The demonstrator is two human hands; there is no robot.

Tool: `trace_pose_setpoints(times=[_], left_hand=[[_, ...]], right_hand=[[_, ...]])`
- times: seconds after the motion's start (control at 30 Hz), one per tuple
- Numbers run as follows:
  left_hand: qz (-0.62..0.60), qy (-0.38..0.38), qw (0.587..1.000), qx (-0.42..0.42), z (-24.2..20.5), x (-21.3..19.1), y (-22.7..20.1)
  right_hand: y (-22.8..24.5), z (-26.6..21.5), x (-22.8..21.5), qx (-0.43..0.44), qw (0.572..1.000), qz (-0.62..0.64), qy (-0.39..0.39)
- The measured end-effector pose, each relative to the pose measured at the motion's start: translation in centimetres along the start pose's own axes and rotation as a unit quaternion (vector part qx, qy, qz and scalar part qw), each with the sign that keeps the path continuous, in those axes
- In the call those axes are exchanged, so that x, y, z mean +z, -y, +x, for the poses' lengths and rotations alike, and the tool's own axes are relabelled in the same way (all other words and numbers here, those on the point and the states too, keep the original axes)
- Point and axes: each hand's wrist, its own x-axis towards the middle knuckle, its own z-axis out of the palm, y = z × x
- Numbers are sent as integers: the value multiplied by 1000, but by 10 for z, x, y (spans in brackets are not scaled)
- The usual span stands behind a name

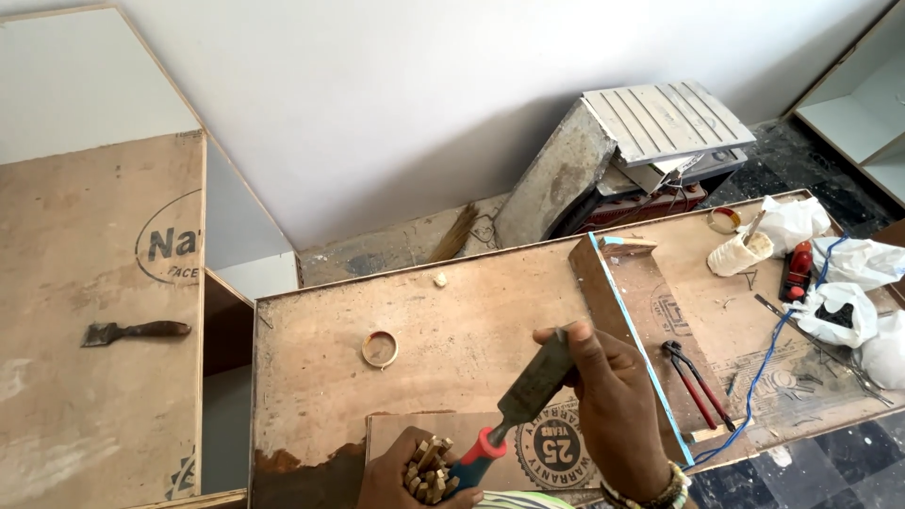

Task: The worker is inserting wooden strips into a plywood board, applying glue, and using a chisel and hammer to secure them.

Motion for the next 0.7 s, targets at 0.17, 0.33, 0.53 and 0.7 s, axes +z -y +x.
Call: trace_pose_setpoints(times=[0.17,0.33,0.53,0.7], left_hand=[[2,-20,1000,-14,-2,7,14],[-112,-12,994,8,4,8,34],[-150,55,987,18,9,2,38],[-78,18,997,17,4,1,34]], right_hand=[[-2,4,-8,30,999,-34,31],[-2,0,3,-54,961,215,165],[-34,2,-7,-51,942,261,203],[-51,6,-9,-62,937,270,215]])
